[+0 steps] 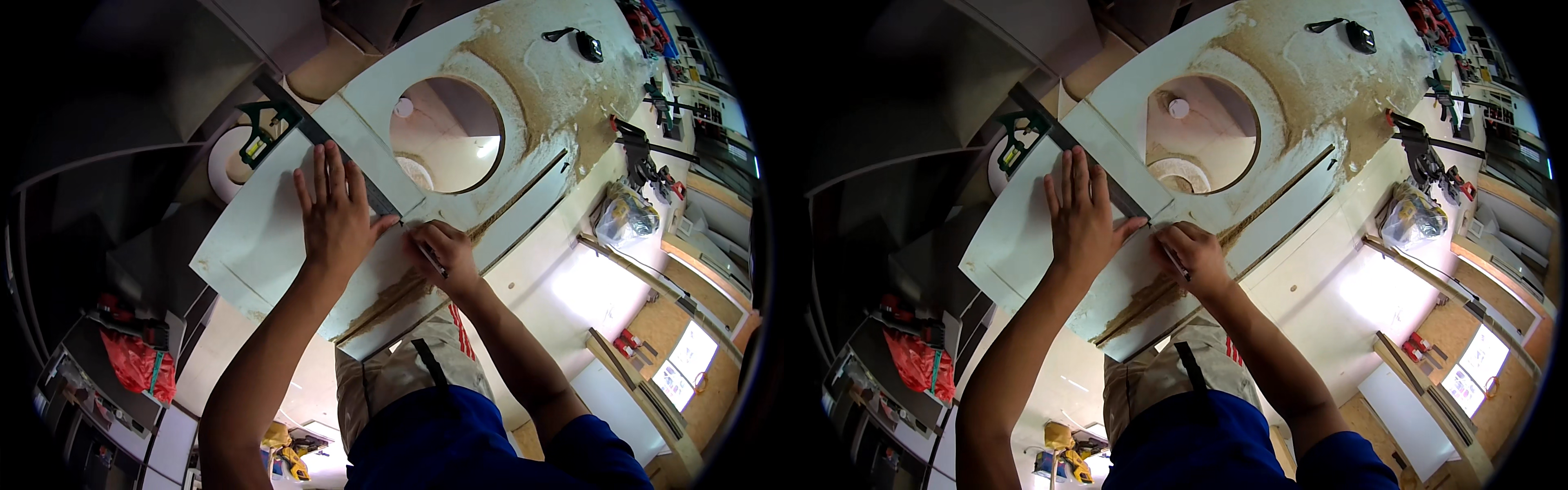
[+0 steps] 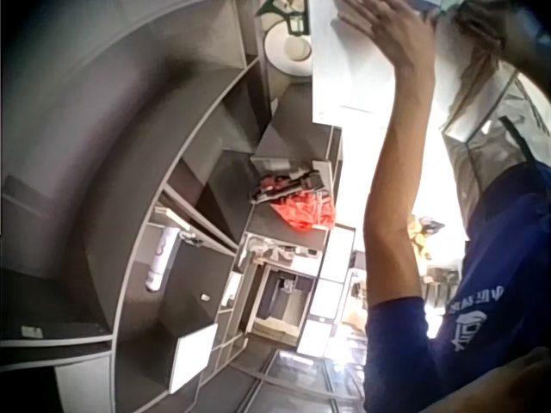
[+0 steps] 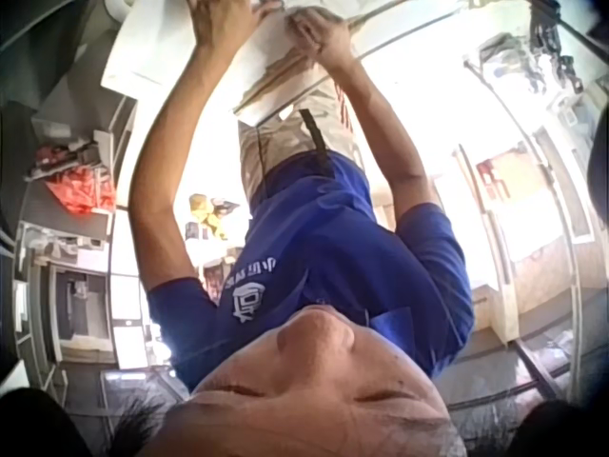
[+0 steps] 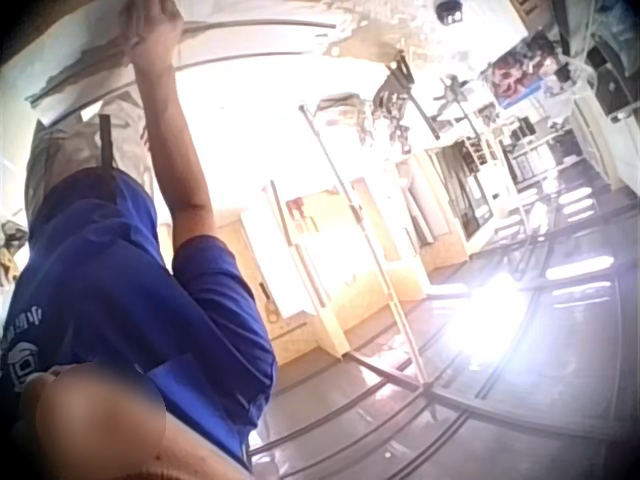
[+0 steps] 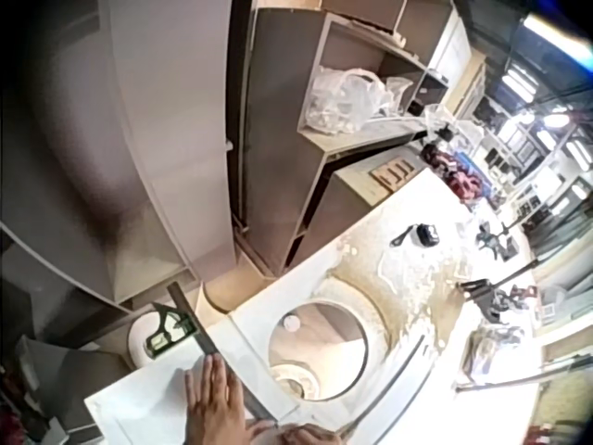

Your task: The person marks a straight line on a large white laminate countertop using a speed square and pencil, then uses a handheld circular saw to cut along the marked line. The person handles the square, pencil, and saw during the process.

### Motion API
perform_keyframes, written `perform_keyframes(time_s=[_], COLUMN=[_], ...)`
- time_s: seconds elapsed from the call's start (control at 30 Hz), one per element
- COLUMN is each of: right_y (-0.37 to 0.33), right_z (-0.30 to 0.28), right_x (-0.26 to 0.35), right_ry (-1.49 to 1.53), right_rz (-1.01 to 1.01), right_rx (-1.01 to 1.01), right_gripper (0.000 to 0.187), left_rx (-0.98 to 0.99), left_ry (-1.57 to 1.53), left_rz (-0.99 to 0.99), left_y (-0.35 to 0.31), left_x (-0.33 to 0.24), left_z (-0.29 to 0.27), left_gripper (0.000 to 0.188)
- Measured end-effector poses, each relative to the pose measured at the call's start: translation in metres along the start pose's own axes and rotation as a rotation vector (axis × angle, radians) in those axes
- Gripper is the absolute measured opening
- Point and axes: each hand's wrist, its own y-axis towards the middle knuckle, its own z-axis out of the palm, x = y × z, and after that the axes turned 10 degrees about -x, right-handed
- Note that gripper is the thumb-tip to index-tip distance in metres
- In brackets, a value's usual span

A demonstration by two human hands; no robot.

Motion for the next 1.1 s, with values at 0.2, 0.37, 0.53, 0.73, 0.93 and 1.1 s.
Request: perform_keyframes(time_s=[0.2, 0.37, 0.53, 0.73, 0.93, 1.1], right_y=[-0.001, -0.001, -0.002, -0.003, -0.008, -0.010], right_z=[0.003, 0.002, 0.001, 0.002, 0.012, 0.015], right_x=[0.007, 0.006, 0.005, 0.004, 0.010, 0.008], right_ry=[-0.019, -0.008, -0.008, -0.013, -0.010, -0.014], right_rz=[0.020, 0.016, 0.033, 0.036, 0.027, 0.046], right_rx=[0.034, -0.010, 0.016, -0.033, -0.002, -0.027], right_gripper=[0.016, 0.016, 0.015, 0.012, 0.013, 0.014], left_rx=[-0.005, 0.003, -0.004, 0.005, 0.001, -0.002], left_ry=[-0.010, -0.022, -0.015, -0.008, -0.010, -0.017], left_rz=[-0.002, -0.009, -0.009, -0.005, -0.004, -0.007], left_y=[-0.001, 0.000, -0.001, 0.000, -0.001, -0.001], left_x=[0.001, 0.000, 0.001, -0.001, -0.001, 0.002], left_z=[0.001, 0.001, 0.001, 0.003, 0.002, 0.004], left_gripper=[0.099, 0.100, 0.101, 0.100, 0.101, 0.101])
